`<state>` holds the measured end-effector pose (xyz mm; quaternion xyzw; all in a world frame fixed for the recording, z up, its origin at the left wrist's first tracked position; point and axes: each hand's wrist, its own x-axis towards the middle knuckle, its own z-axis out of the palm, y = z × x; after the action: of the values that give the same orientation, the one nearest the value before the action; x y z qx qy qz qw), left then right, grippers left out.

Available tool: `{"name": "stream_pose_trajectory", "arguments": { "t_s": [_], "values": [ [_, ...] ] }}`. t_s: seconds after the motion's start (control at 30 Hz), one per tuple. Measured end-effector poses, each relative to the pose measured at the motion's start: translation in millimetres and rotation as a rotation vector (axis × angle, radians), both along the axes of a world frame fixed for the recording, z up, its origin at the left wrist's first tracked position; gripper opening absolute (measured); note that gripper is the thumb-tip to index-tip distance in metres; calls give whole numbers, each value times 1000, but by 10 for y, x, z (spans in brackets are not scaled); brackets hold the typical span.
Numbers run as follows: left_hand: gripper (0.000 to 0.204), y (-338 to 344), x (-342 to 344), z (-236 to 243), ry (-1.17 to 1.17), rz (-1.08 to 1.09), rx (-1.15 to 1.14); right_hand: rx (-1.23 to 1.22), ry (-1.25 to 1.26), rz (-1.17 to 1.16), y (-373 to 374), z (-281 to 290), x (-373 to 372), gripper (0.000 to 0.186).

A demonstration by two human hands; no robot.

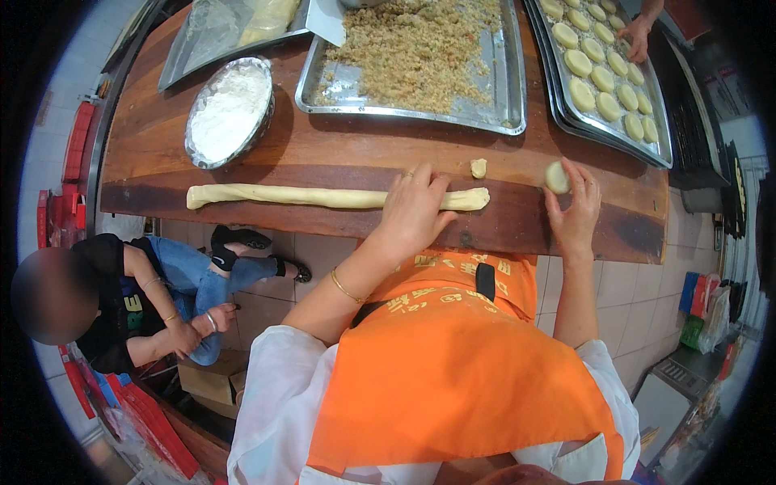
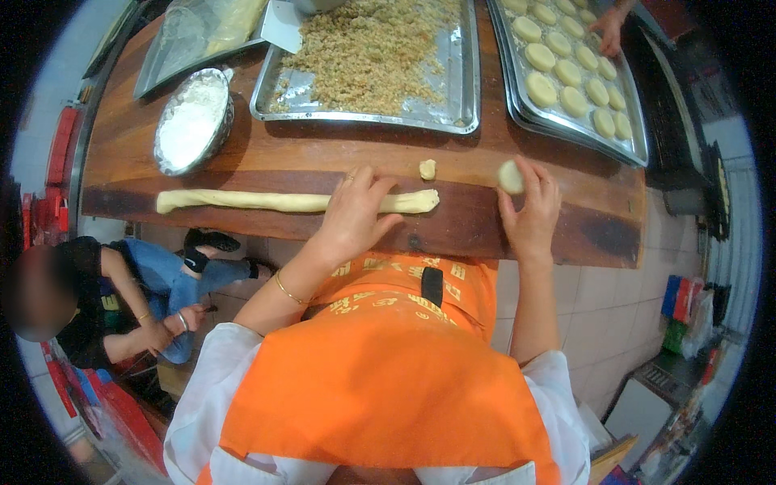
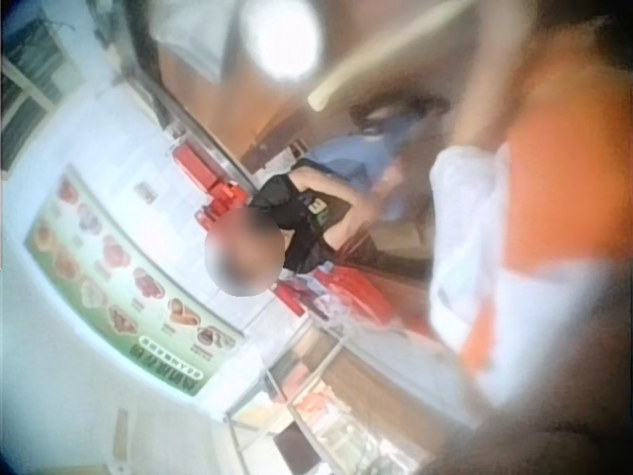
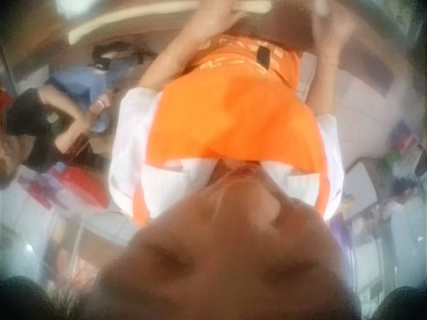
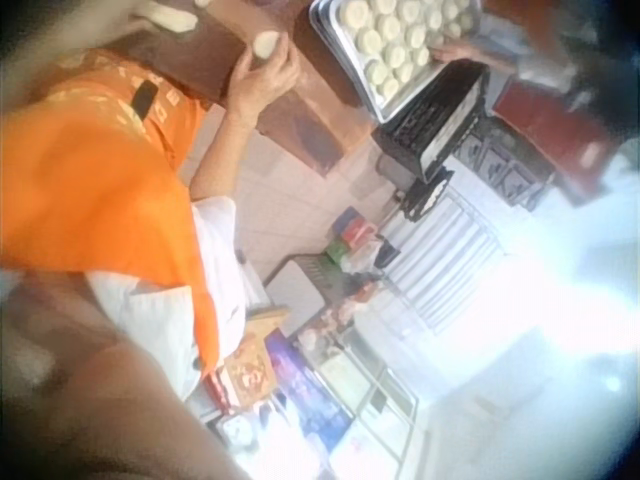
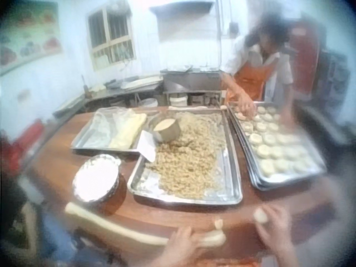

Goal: The person fills pieces of dough with a crumble mixture, pinches the dough closed, and rolls it into spheres by hand before placing them on a baking tray.

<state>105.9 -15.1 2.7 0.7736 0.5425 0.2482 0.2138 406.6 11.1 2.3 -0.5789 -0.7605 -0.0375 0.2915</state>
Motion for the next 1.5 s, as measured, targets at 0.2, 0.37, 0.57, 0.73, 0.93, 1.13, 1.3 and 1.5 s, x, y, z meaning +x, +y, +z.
{"name": "stream_pose_trajectory", "arguments": {
  "t_s": [0.2, 0.37, 0.57, 0.73, 0.93, 1.13, 1.3, 1.5],
  "values": [
    [32, -7, -79, -123, 50, -44, 22, -20, -34, 33, -53, -115, -181, 48],
    [30, -37, -140, -196, -63, -129, 91, -395, 103, 576, 55, 171, -1000, 27],
    [23, -101, -127, -138, -84, -103, 173, -890, 180, 645, 199, 261, -1110, 28],
    [12, -106, -61, -312, 136, -80, 278, -814, 187, 583, 50, 67, -1213, 27],
    [13, -19, 73, -425, 306, -125, 340, -606, 103, 566, -64, -55, -1131, 25],
    [30, 175, 164, -307, 274, -52, 187, -1082, 1018, 489, -58, 242, -844, 27],
    [41, 364, 374, -104, -41, -47, 170, -738, 556, 487, 18, -109, -378, 33],
    [36, 539, 467, -366, -227, -130, 179, -918, 838, 349, -122, 91, -651, 27]
  ]
}}
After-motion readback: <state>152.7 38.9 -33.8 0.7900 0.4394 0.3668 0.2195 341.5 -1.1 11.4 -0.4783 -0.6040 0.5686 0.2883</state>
